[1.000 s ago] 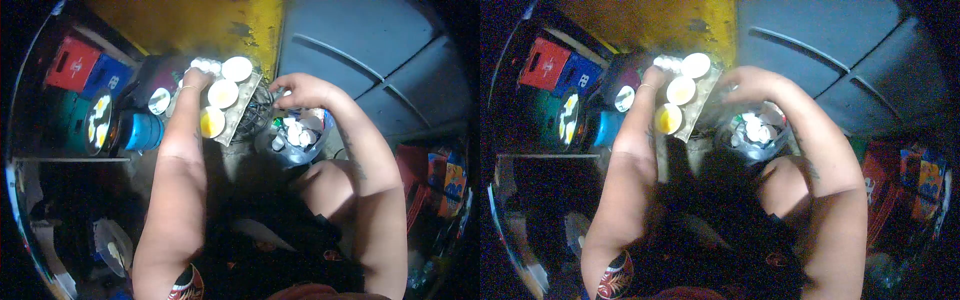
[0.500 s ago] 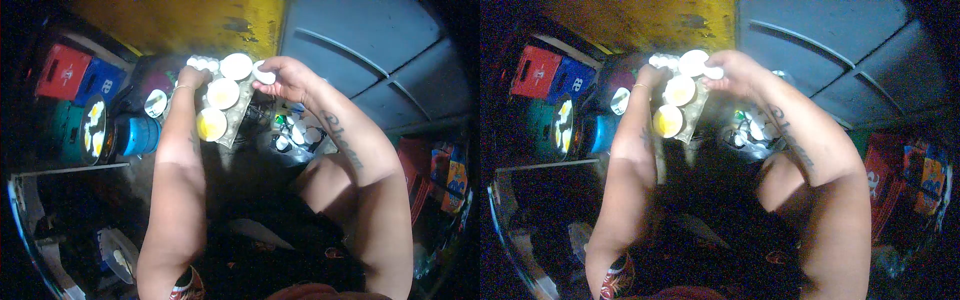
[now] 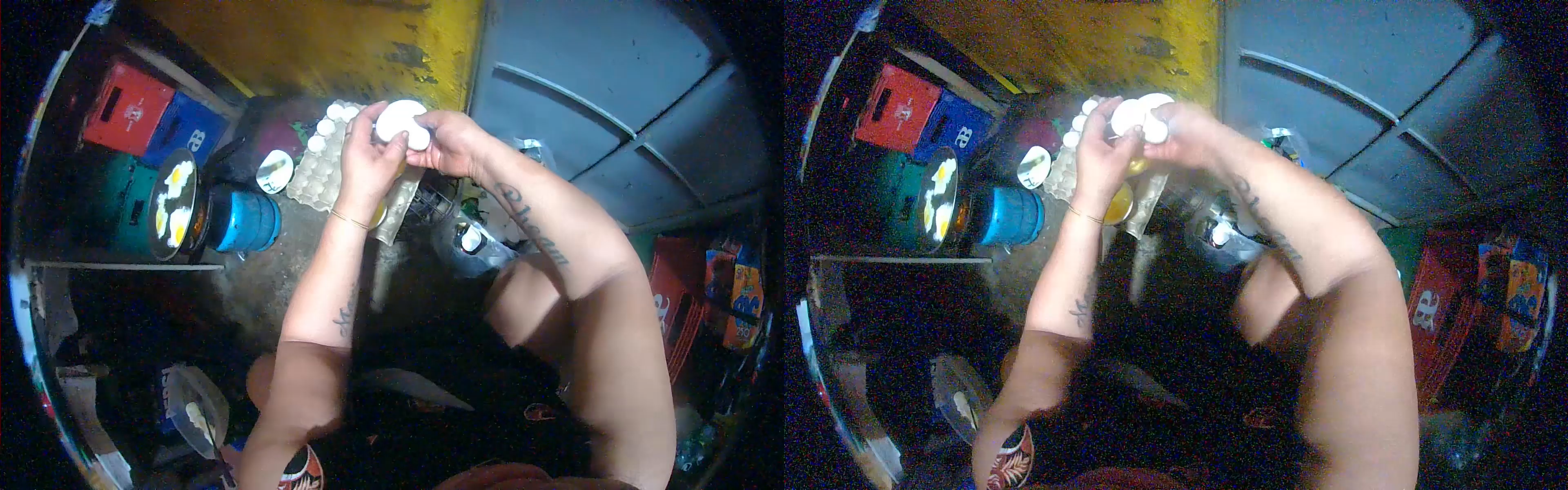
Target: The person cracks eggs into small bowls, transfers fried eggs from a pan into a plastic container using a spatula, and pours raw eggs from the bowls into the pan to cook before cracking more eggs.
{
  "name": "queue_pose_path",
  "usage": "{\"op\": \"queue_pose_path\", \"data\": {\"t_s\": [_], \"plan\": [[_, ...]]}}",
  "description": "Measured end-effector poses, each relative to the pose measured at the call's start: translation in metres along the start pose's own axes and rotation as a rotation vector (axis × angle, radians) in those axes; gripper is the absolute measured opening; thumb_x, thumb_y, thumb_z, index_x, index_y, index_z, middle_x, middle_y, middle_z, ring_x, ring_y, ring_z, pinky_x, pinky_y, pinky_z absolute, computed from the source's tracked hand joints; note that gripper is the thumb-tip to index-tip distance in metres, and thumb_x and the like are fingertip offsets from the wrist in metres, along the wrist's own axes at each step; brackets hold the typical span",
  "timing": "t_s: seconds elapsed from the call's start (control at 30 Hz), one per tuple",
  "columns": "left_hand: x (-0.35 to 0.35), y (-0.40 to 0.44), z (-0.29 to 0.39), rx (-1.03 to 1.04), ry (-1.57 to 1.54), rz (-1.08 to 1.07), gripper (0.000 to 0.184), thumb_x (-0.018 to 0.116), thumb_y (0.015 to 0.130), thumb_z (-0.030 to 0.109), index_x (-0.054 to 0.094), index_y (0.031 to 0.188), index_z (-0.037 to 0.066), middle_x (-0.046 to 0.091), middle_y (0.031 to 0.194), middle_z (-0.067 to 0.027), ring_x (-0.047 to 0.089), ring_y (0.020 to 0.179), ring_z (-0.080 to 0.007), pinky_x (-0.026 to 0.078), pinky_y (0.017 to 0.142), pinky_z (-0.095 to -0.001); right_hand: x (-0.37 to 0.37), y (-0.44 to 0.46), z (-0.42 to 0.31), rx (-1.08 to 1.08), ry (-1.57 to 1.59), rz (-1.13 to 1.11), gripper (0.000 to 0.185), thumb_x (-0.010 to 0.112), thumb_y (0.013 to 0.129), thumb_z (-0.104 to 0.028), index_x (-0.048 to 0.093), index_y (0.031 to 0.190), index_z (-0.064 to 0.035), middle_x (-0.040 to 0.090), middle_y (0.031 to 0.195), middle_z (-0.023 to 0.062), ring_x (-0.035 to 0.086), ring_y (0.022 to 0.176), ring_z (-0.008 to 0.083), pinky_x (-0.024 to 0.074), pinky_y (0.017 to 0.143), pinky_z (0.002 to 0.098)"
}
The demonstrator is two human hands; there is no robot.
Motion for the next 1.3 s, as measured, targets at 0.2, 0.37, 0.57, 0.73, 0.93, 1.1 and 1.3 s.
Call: {"op": "queue_pose_path", "data": {"t_s": [0.2, 0.37, 0.57, 0.73, 0.93, 1.1, 1.3], "plan": [[-0.023, 0.001, 0.032, 0.230, -0.019, 0.153, 0.050, 0.072, 0.085, 0.009, 0.052, 0.129, -0.001, 0.058, 0.123, -0.0135, 0.057, 0.112, -0.0205, 0.046, 0.097, -0.0323, -0.010, 0.019, 0.008, 0.028, 0.018, -0.011, 0.025, 0.048, 0.098, -0.018, 0.052, 0.120, -0.0062, 0.065, 0.101, 0.0124, 0.065, 0.080, 0.0266, 0.0574, 0.062, 0.0393], [-0.001, -0.003, 0.029, 0.383, 0.477, 0.007, 0.045, 0.066, 0.089, 0.007, 0.050, 0.130, -0.001, 0.058, 0.122, -0.0151, 0.056, 0.113, -0.0196, 0.047, 0.097, -0.0322, -0.007, 0.022, 0.006, 0.011, -0.025, 0.024, 0.027, 0.046, 0.100, -0.020, 0.052, 0.120, -0.0029, 0.066, 0.100, 0.0129, 0.066, 0.079, 0.0255, 0.0585, 0.063, 0.0362], [-0.010, 0.016, -0.045, -0.373, -0.412, 0.098, 0.030, 0.053, 0.096, 0.014, 0.052, 0.120, -0.002, 0.064, 0.106, -0.0131, 0.065, 0.088, -0.0184, 0.054, 0.071, -0.0270, 0.004, 0.016, -0.015, 0.013, -0.055, -0.091, 0.031, 0.040, 0.102, -0.021, 0.051, 0.119, 0.0020, 0.065, 0.100, 0.0155, 0.067, 0.077, 0.0254, 0.0603, 0.066, 0.0361], [0.011, 0.043, -0.094, -0.652, -1.027, -0.242, 0.025, 0.046, 0.100, 0.017, 0.055, 0.113, -0.003, 0.065, 0.093, -0.0134, 0.062, 0.071, -0.0156, 0.048, 0.053, -0.0217, 0.001, 0.026, -0.043, -0.060, -0.597, 0.046, 0.027, 0.065, 0.091, -0.029, 0.062, 0.113, -0.0146, 0.067, 0.089, 0.0014, 0.062, 0.069, 0.0113, 0.0456, 0.050, 0.0223], [0.026, 0.063, -0.101, -0.647, -0.838, -0.340, 0.030, 0.053, 0.094, 0.008, 0.054, 0.120, -0.005, 0.066, 0.095, -0.0119, 0.062, 0.072, -0.0127, 0.049, 0.055, -0.0215, -0.002, 0.048, -0.073, -0.288, -0.947, 0.038, 0.039, 0.076, 0.081, -0.023, 0.065, 0.114, -0.0076, 0.068, 0.100, 0.0075, 0.063, 0.086, 0.0167, 0.0495, 0.074, 0.0305], [0.030, 0.084, -0.094, -0.238, 0.073, -0.377, 0.045, 0.060, 0.090, 0.015, 0.053, 0.129, -0.004, 0.065, 0.114, -0.0159, 0.066, 0.095, -0.0210, 0.052, 0.085, -0.0307, -0.029, 0.073, -0.076, -0.452, -1.050, 0.097, 0.054, 0.079, 0.075, -0.027, 0.064, 0.122, -0.0058, 0.069, 0.111, 0.0122, 0.066, 0.097, 0.0222, 0.0521, 0.087, 0.0337], [0.049, 0.087, -0.094, 0.057, 0.529, -0.456, 0.048, 0.060, 0.085, 0.017, 0.053, 0.127, -0.006, 0.062, 0.119, -0.0277, 0.058, 0.114, -0.0398, 0.045, 0.100, -0.0420, -0.036, 0.089, -0.070, -0.462, -1.321, 0.169, 0.053, 0.080, 0.064, -0.035, 0.072, 0.112, -0.0140, 0.072, 0.106, 0.0111, 0.068, 0.095, 0.0263, 0.0535, 0.086, 0.0360]]}}
Point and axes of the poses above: each hand's wrist, its own y-axis towards the middle knuckle, its own x-axis out of the palm, z = x × y, the point moved 8 cm from there along y, towards the middle knuckle
